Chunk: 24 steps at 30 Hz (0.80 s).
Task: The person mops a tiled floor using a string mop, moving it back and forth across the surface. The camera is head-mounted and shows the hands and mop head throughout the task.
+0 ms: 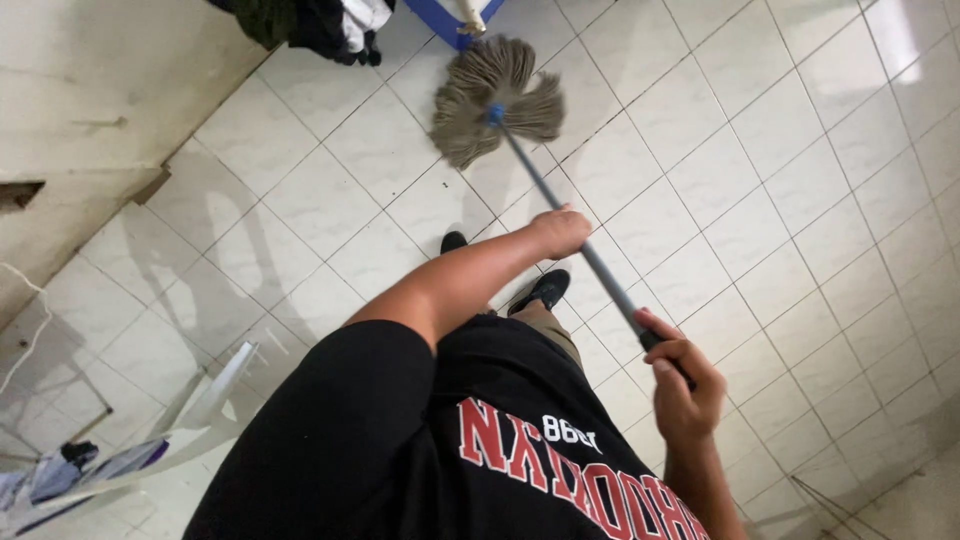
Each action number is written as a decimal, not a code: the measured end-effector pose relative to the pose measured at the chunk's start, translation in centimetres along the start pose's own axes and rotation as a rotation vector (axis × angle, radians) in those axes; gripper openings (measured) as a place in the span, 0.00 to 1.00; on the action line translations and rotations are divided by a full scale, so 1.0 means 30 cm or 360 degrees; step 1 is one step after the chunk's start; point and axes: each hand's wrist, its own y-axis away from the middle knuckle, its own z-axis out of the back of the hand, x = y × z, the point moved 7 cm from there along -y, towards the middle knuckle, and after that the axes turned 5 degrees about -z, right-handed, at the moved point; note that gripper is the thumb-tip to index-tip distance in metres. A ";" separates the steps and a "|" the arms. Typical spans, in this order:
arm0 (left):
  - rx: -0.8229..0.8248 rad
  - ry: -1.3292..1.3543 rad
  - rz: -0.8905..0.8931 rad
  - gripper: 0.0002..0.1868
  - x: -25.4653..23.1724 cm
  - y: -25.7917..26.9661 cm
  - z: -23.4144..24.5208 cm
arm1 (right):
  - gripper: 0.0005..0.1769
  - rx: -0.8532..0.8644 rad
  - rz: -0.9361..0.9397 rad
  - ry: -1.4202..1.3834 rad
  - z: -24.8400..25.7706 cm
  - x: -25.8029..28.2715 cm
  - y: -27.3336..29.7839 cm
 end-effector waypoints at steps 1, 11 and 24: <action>0.0007 -0.0014 -0.0007 0.06 0.064 -0.013 -0.036 | 0.10 -0.0015 0.0004 -0.0007 -0.011 -0.043 -0.008; -0.0072 -0.0633 0.0329 0.11 0.637 -0.045 -0.072 | 0.06 0.0209 0.0038 -0.0245 -0.213 -0.361 -0.205; -0.0395 -0.0082 -0.0325 0.10 -0.260 -0.431 -0.429 | 0.08 -0.0306 -0.0133 0.0026 0.488 -0.199 0.244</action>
